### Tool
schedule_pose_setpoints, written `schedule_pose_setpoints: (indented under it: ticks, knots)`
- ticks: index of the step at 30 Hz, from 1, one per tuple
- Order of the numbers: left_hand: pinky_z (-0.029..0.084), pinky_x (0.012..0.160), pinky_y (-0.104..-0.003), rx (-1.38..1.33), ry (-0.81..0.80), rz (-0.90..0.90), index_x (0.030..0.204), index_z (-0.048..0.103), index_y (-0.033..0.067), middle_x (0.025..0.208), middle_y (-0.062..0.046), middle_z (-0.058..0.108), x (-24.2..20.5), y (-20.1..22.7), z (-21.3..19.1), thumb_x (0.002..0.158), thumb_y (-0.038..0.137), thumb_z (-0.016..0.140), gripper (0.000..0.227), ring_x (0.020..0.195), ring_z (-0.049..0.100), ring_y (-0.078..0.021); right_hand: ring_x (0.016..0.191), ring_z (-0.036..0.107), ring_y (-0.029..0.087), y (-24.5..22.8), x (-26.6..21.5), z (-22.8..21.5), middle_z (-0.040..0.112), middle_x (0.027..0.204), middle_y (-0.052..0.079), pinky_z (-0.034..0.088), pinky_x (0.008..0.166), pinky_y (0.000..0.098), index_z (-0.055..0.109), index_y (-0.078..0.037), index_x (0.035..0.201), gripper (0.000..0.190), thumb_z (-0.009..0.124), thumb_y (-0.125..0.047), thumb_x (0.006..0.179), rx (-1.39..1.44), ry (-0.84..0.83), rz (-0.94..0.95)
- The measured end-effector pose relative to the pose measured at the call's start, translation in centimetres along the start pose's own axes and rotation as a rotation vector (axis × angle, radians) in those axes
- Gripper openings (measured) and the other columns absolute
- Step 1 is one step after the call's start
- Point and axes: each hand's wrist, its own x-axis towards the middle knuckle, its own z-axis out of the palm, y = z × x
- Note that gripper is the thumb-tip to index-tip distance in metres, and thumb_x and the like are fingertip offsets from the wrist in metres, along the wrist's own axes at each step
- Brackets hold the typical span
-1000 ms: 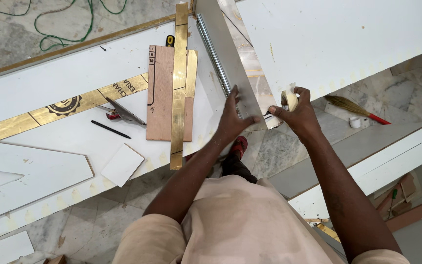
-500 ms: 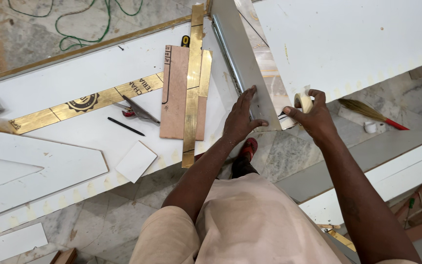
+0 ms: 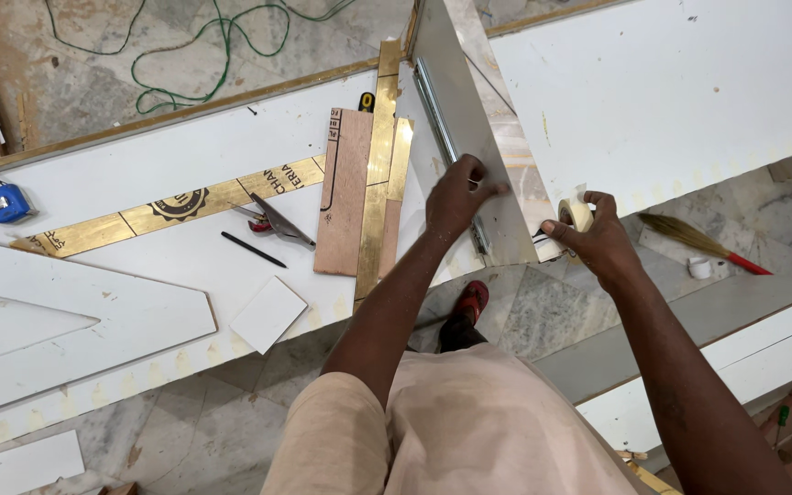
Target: The person applies masking tape to the edges of a long marble-patterned molding piece. They smooth the tape along the edges and corners, then use a roll of tape to cover additional sections of the molding on a workbench.
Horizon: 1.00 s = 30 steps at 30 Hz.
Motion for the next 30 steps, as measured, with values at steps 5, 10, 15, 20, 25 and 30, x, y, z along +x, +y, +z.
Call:
schedule_pose_setpoints:
  ticks: [5,10,15,20,25,30]
  knots:
    - [0.054,0.101,-0.043,-0.312,0.15,0.145,0.152,0.036,0.0035,0.146,-0.022,0.055,0.9,0.1,1.3,0.086,0.053,0.075,0.091,0.125,0.063,-0.0314,0.11,0.066,0.03,0.2,1.2,-0.2,0.062,0.122,0.025,0.059,0.088,0.0389,0.027,0.005,0.15,0.108,0.091,-0.036,0.073,0.028,-0.02,-0.008]
    - [0.041,0.11,-0.053,-0.129,0.153,0.077,0.161,0.007,0.0008,0.157,-0.03,0.03,-0.8,3.0,1.6,0.07,0.056,0.088,0.134,0.142,0.039,-0.0435,0.112,0.066,0.032,-0.7,2.9,0.1,0.059,0.125,0.027,0.06,0.087,0.0427,0.024,0.005,0.151,0.111,0.089,-0.036,0.071,0.161,-0.031,0.043]
    - [0.036,0.115,-0.056,-0.05,0.313,0.082,0.163,0.005,0.0039,0.159,-0.029,0.029,0.7,4.6,0.1,0.07,0.053,0.091,0.136,0.146,0.034,-0.0474,0.115,0.066,0.035,-1.1,2.4,0.4,0.057,0.125,0.031,0.059,0.092,0.0422,0.022,0.006,0.152,0.114,0.09,-0.039,0.073,0.164,-0.062,0.07]
    - [0.04,0.109,-0.058,-0.002,0.433,0.036,0.162,0.011,0.0109,0.162,-0.022,0.03,5.5,6.4,-2.3,0.065,0.048,0.094,0.133,0.142,0.041,-0.0444,0.112,0.068,0.036,-2.3,2.0,0.1,0.061,0.124,0.03,0.059,0.09,0.0444,0.025,0.003,0.152,0.115,0.088,-0.044,0.069,0.045,-0.056,0.104]
    - [0.042,0.105,-0.059,0.034,0.498,-0.02,0.161,0.015,0.0127,0.161,-0.02,0.032,9.8,7.1,-3.7,0.065,0.049,0.095,0.13,0.141,0.042,-0.0431,0.111,0.07,0.035,-2.7,1.7,0.1,0.063,0.123,0.03,0.061,0.089,0.0444,0.026,0.003,0.15,0.113,0.085,-0.049,0.069,0.045,-0.068,0.091]
    - [0.046,0.103,-0.056,0.064,0.547,-0.039,0.161,0.016,0.0131,0.159,-0.018,0.038,12.0,7.1,-3.7,0.07,0.05,0.091,0.124,0.138,0.047,-0.0399,0.113,0.069,0.035,-1.6,2.6,-0.2,0.059,0.126,0.03,0.061,0.09,0.0428,0.026,0.002,0.151,0.114,0.089,-0.044,0.069,0.018,-0.082,0.12]
